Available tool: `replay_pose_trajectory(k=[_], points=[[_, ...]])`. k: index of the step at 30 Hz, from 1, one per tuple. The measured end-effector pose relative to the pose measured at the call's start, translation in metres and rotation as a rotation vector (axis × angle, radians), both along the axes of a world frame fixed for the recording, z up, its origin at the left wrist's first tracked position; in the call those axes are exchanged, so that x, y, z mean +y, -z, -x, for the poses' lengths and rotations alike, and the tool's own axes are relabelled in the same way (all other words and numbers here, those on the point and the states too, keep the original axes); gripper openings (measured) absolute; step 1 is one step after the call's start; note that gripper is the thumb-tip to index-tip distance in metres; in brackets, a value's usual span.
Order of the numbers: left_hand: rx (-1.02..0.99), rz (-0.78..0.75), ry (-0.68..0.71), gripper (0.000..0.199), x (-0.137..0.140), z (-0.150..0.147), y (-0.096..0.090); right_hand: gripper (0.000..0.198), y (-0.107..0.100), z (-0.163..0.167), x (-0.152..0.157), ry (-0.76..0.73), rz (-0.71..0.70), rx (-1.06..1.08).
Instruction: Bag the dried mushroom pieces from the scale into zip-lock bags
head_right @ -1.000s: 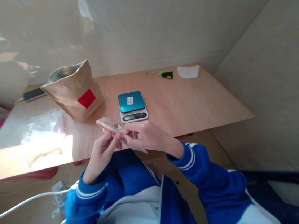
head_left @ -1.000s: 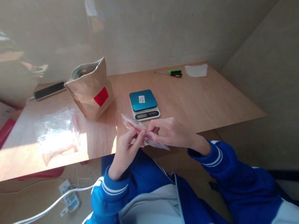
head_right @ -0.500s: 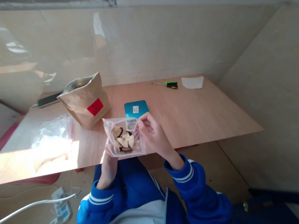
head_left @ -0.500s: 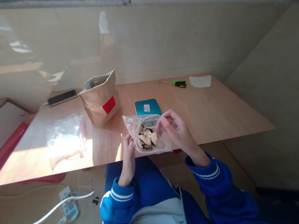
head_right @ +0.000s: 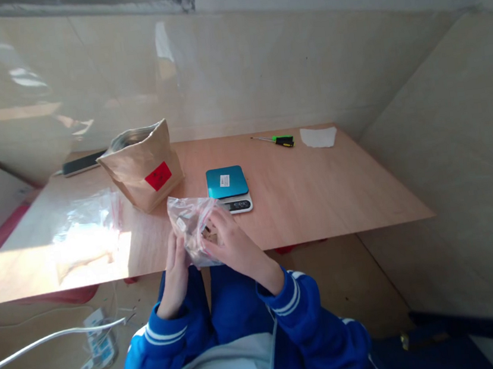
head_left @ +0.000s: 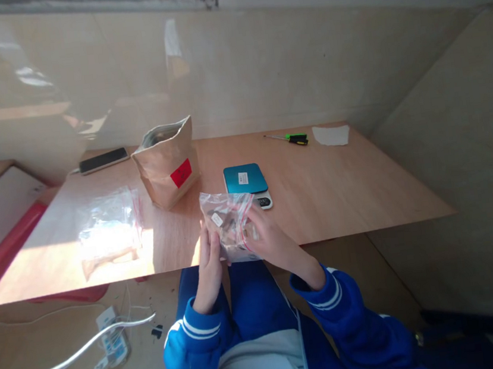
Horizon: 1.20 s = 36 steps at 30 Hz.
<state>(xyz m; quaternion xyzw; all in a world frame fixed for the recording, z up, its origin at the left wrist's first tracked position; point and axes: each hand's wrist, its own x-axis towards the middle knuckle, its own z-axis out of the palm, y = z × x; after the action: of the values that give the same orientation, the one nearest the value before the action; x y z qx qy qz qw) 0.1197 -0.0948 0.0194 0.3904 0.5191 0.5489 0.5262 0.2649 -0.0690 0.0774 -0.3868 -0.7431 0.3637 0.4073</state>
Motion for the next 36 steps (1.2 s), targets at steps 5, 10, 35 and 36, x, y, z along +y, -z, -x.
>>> replay_pose_trajectory(k=[5,10,35,36], points=[[0.359,-0.248,-0.209,0.04,0.015,0.004,-0.011,0.06,0.03,0.022,0.017,-0.207,0.462,0.448],[0.604,-0.286,-0.21,0.032,0.029,0.007,-0.023,0.045,0.05,0.045,0.022,-0.178,0.69,0.834],[-0.298,0.085,-0.343,0.033,0.037,0.014,-0.008,0.039,0.062,0.081,0.015,0.31,0.777,1.236],[-0.314,0.095,-0.326,0.035,0.037,0.014,-0.012,0.039,0.06,0.081,0.016,0.289,0.776,1.232]])
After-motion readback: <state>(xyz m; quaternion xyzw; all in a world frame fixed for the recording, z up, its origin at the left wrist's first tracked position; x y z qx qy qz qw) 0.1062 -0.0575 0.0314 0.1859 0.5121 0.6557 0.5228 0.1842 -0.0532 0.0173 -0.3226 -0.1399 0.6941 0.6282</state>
